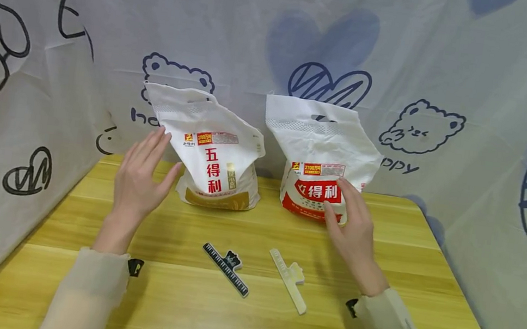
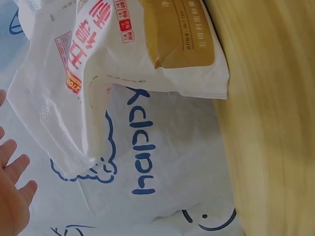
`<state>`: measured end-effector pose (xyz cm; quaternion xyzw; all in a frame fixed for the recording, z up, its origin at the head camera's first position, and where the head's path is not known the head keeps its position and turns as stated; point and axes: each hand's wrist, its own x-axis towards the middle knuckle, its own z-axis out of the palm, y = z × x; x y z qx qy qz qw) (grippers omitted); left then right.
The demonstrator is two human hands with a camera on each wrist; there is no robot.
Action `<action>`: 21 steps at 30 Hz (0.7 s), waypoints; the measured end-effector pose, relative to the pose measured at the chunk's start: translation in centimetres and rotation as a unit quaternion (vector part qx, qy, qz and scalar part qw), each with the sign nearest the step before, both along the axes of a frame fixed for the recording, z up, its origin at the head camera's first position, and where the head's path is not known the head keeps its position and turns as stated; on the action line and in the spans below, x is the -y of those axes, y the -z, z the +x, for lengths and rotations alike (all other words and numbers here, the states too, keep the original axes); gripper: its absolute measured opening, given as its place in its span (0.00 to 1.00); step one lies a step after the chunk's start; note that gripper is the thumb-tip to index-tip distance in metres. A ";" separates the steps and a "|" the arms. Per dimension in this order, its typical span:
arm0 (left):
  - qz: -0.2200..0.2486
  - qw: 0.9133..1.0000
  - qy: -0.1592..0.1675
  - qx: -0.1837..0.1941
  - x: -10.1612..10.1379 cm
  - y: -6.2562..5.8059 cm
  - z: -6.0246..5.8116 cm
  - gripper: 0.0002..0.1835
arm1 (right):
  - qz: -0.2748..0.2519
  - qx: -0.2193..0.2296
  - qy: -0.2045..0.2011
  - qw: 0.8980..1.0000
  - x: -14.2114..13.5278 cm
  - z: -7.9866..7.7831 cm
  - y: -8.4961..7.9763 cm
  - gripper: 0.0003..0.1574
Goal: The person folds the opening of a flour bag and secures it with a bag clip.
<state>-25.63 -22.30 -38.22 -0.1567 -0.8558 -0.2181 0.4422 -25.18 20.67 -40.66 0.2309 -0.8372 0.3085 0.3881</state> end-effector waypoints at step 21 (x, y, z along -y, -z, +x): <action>-0.045 0.999 0.021 0.006 -1.7 -3.3 -3.2 0.35 | 0.044 0.021 -0.045 0.998 4.2 -3.5 -3.0 0.36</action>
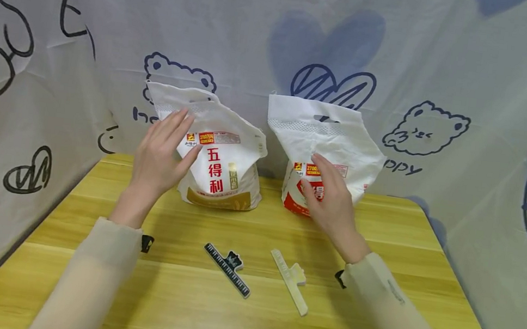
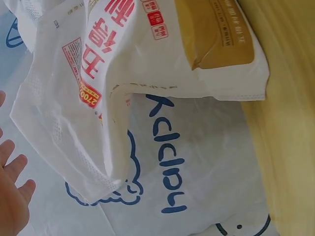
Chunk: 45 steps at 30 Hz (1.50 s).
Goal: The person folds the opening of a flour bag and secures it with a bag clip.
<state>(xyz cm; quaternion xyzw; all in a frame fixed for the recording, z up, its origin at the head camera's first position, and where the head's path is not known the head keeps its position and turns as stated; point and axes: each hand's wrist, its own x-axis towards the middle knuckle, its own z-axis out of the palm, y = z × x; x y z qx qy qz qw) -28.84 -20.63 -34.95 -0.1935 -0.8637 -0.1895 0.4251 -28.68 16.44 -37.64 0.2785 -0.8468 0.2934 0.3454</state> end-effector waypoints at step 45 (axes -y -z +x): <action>-0.183 0.981 0.000 0.061 -2.0 -6.0 -6.1 0.36 | 0.120 0.107 -0.017 0.987 9.7 -7.9 -3.1 0.33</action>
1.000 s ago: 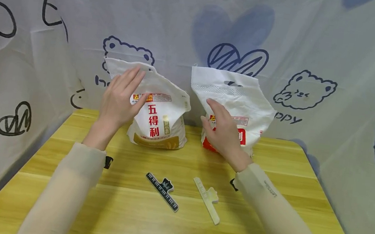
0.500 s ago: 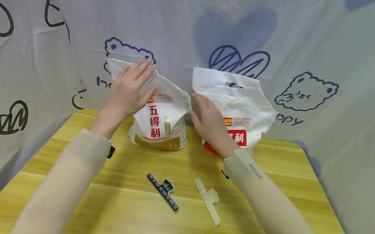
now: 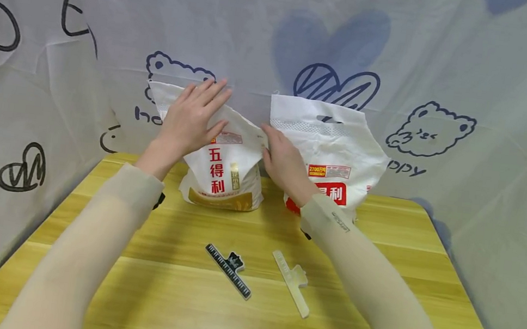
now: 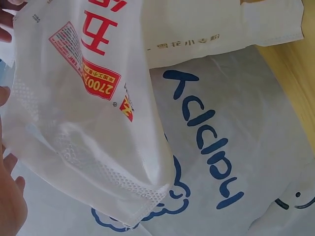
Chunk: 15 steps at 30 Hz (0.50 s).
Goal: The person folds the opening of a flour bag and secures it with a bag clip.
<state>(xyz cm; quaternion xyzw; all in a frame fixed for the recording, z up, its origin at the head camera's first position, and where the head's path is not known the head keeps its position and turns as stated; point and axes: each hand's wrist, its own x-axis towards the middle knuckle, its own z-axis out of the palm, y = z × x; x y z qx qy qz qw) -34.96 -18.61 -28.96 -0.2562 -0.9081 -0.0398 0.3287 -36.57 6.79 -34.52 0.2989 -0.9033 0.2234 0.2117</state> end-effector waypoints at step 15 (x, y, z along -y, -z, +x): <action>0.033 0.998 0.021 -0.056 0.3 0.9 -1.0 0.26 | -0.031 -0.009 0.013 0.999 1.4 -1.0 0.4 0.27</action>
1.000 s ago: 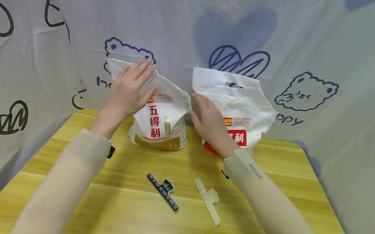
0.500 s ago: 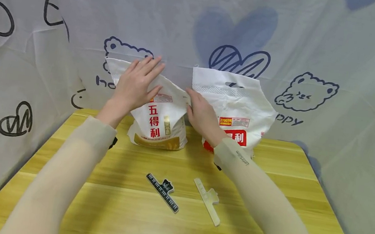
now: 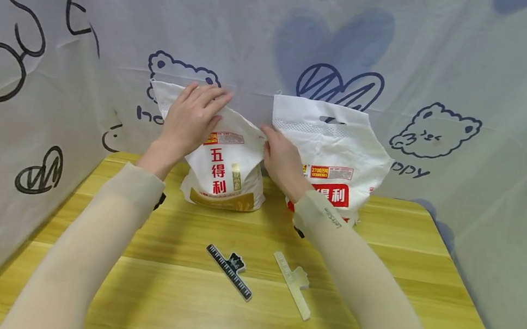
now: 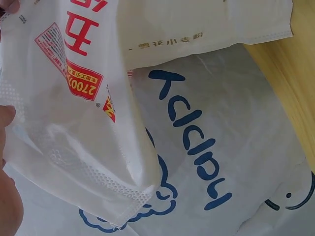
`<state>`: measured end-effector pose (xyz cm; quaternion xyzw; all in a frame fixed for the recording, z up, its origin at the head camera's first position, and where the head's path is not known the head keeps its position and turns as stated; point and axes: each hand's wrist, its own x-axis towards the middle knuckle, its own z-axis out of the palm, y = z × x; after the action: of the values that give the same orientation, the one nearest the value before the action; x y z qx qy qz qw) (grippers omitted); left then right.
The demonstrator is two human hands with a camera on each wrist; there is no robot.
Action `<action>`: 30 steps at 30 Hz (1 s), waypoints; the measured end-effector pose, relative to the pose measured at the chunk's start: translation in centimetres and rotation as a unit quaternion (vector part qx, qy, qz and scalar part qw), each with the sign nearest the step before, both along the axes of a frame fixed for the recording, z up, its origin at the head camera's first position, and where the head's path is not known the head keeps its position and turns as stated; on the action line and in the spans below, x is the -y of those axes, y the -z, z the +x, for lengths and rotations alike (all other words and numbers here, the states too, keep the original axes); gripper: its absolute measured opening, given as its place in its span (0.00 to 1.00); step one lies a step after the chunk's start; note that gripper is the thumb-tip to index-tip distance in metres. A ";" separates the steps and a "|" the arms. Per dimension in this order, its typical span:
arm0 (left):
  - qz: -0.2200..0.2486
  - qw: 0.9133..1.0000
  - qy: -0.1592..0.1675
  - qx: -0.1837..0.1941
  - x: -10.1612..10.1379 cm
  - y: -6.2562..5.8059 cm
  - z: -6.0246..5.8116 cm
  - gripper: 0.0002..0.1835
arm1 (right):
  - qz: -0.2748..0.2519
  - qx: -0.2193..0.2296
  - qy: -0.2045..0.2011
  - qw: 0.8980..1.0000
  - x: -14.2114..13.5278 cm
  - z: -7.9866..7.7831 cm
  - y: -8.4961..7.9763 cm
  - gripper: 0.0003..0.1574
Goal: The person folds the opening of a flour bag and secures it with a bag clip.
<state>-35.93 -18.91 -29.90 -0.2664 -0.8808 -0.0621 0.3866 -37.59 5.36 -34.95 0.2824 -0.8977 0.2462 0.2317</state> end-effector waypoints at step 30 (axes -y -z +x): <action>0.034 0.993 0.058 -0.095 1.2 2.1 1.5 0.02 | -0.036 -0.040 -0.013 0.998 -0.4 1.2 2.0 0.14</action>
<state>-34.43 -20.11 -32.04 -0.3087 -0.8202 -0.0887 0.4733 -36.38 5.75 -36.95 0.2951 -0.8744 0.2700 0.2745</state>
